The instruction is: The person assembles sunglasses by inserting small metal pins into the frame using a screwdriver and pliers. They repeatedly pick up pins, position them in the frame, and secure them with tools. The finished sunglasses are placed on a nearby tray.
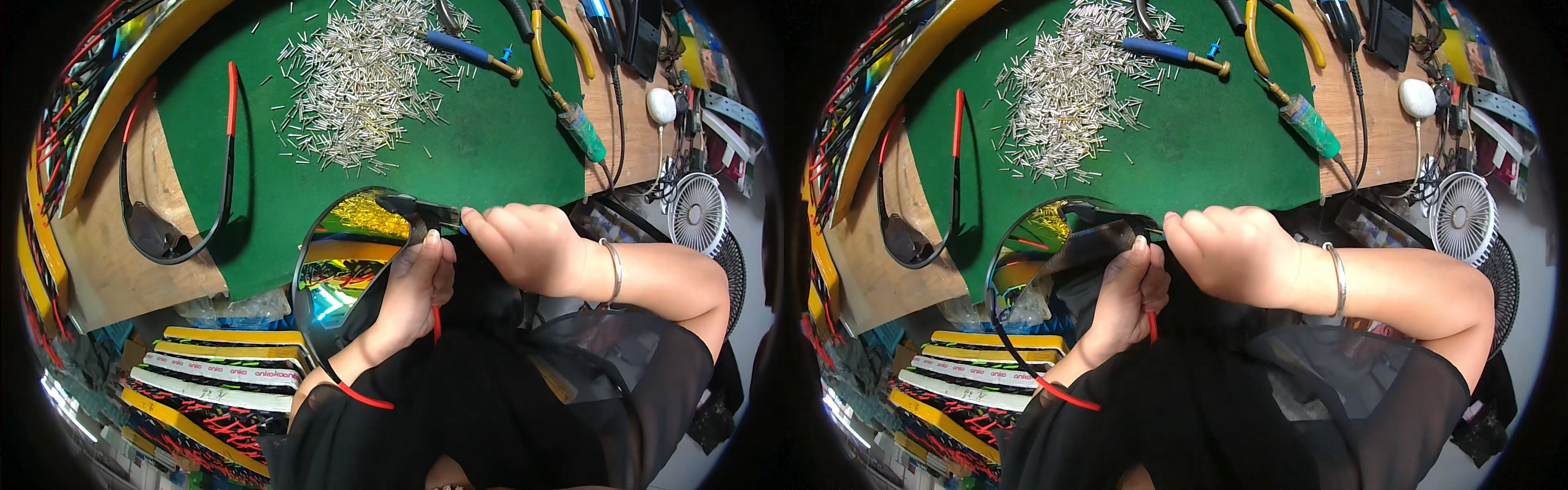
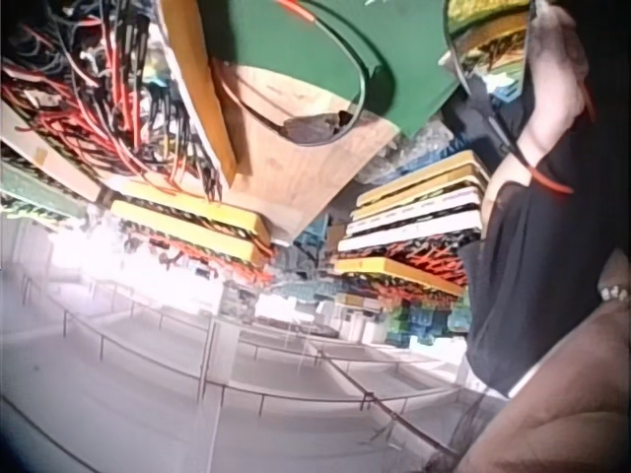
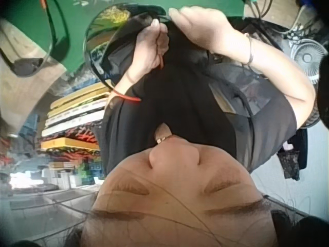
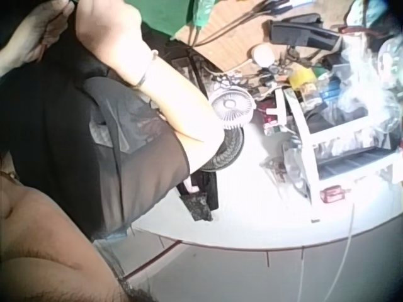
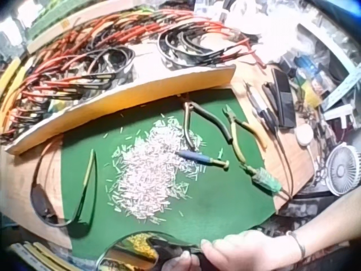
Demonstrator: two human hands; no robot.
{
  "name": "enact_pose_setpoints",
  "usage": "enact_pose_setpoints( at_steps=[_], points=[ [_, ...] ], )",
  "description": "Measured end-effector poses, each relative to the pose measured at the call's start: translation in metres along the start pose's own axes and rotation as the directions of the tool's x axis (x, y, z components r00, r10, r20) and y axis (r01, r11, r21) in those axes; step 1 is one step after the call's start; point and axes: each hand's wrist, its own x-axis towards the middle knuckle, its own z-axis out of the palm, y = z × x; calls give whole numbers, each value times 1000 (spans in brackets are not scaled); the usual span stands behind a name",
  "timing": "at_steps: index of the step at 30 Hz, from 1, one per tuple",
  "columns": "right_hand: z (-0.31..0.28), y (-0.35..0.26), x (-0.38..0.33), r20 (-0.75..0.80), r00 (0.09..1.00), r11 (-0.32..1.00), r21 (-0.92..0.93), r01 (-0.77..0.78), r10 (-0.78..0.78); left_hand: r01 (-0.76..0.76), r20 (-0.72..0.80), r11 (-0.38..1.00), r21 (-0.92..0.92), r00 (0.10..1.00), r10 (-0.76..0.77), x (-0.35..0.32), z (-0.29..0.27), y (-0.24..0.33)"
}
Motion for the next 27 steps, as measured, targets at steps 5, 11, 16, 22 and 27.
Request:
enact_pose_setpoints(
  at_steps=[5, 11, 16, 22, 27],
  points=[
    [-13, 3, 10, 275, 930, 922, 231, -311, 245, -25, -31, 999, 28, 999, 26, -1, 4, 2],
    [-9, 0, 5, 61, 998, 999, 30, 20, -21, -28, -18, 999, 30, 999, 28, -1, 3, 1],
    [-12, 1, 2, 205, 956, 953, 177, -246, 209, -20, -17, 999, 34, 1000, 20, -2, 4, 1],
    [-17, 1, 9, 132, 982, 975, 159, -154, 133, -36, -3, 998, 54, 999, 36, -1, 2, -1],
    [-17, 0, 6, 203, 968, 972, 149, -181, 149, -16, -15, 998, 57, 1000, 17, -4, 6, 2]
  ],
)
